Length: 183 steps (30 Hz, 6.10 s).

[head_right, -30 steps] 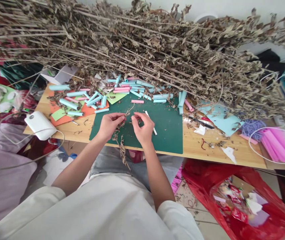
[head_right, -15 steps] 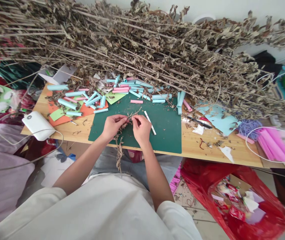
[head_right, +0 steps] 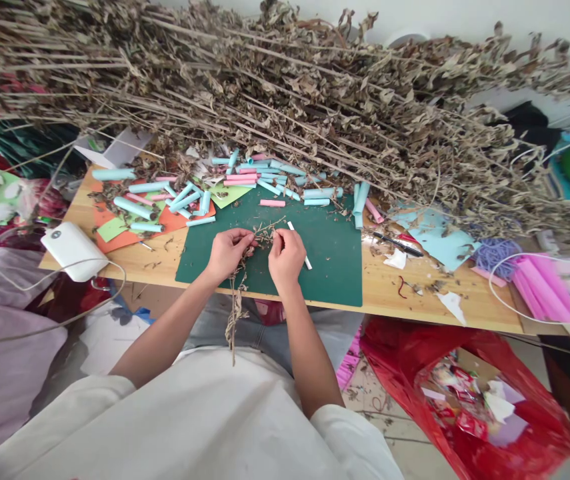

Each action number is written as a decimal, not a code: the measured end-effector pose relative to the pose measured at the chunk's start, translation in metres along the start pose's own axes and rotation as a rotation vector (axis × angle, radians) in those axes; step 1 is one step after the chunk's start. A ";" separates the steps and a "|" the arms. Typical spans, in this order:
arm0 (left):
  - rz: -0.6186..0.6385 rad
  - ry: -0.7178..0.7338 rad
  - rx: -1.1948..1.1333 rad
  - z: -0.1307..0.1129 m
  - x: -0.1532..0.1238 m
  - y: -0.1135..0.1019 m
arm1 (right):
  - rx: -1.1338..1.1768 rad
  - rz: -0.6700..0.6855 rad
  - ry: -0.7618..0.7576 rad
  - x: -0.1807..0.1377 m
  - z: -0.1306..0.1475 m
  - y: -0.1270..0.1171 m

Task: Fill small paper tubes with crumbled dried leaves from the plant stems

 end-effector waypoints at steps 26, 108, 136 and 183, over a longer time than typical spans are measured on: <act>-0.008 0.021 -0.022 -0.007 -0.004 0.000 | 0.023 0.106 -0.048 -0.002 0.005 -0.003; -0.017 -0.003 -0.032 -0.010 -0.008 -0.006 | 0.055 0.050 -0.041 -0.002 0.004 -0.002; 0.020 0.023 -0.132 -0.009 -0.001 0.001 | 0.108 0.184 -0.081 -0.002 0.005 -0.002; 0.038 -0.027 -0.250 -0.004 -0.004 -0.007 | 0.060 0.019 0.037 0.000 0.001 -0.001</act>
Point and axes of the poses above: each hand's wrist, its own x-axis towards the middle knuckle, its own y-axis out of the palm, z = x × y, the point moved 1 cm from there along x, towards the middle knuckle, and after that the axes turned 14 degrees about y, right-handed, at the moved point
